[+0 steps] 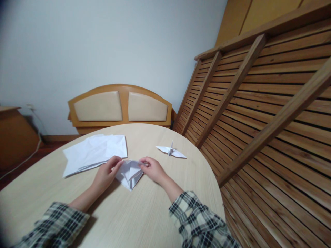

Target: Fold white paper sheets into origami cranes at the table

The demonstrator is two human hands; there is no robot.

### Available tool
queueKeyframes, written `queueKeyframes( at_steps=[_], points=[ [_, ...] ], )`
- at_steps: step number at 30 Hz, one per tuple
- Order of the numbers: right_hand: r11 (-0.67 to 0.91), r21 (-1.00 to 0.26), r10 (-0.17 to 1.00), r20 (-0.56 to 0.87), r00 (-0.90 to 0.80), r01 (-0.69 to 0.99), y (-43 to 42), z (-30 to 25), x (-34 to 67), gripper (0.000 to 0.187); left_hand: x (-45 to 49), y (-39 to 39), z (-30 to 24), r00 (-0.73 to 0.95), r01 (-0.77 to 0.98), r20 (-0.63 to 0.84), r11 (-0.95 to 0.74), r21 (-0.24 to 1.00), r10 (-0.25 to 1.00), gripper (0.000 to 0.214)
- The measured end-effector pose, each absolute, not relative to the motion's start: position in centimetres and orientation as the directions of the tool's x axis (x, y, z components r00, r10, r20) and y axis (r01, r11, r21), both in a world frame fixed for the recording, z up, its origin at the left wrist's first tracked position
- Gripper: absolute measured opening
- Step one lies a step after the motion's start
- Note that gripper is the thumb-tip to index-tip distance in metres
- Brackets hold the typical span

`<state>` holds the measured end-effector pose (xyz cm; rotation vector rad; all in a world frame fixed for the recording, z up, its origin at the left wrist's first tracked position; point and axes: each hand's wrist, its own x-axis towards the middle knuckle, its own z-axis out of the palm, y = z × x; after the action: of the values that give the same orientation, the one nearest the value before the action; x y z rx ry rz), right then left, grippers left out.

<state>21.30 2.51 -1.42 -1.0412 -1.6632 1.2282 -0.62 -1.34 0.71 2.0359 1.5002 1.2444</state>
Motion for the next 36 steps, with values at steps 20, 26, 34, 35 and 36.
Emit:
queueKeyframes(
  at_steps=[20,26,34,35,36],
  points=[
    [0.422,-0.716,0.905,0.371,-0.208,0.557,2.0,-0.7,21.5,0.016,-0.5,-1.4,0.5,0.152,0.668,0.465,-0.437,0.602,0.872,0.014],
    [0.485,-0.625,0.863,0.453,-0.223,0.612,1.7,-0.4,21.3,0.014,-0.6,-0.9,0.2,0.113,0.729,0.501,-0.414,0.544,0.858,0.009],
    [0.489,-0.616,0.853,0.487,-0.190,0.617,0.9,-0.5,20.3,0.012,-0.5,-1.2,0.6,0.104,0.807,0.425,-0.326,0.493,0.899,0.023],
    [0.494,-0.622,0.852,0.485,-0.196,0.608,0.8,-0.6,20.2,0.013,-0.4,-1.3,0.6,0.104,0.812,0.422,-0.322,0.486,0.901,0.024],
    [0.497,-0.630,0.853,0.481,-0.202,0.597,0.8,-0.7,20.1,0.015,-0.4,-1.3,0.7,0.101,0.816,0.417,-0.315,0.484,0.903,0.025]
  ],
)
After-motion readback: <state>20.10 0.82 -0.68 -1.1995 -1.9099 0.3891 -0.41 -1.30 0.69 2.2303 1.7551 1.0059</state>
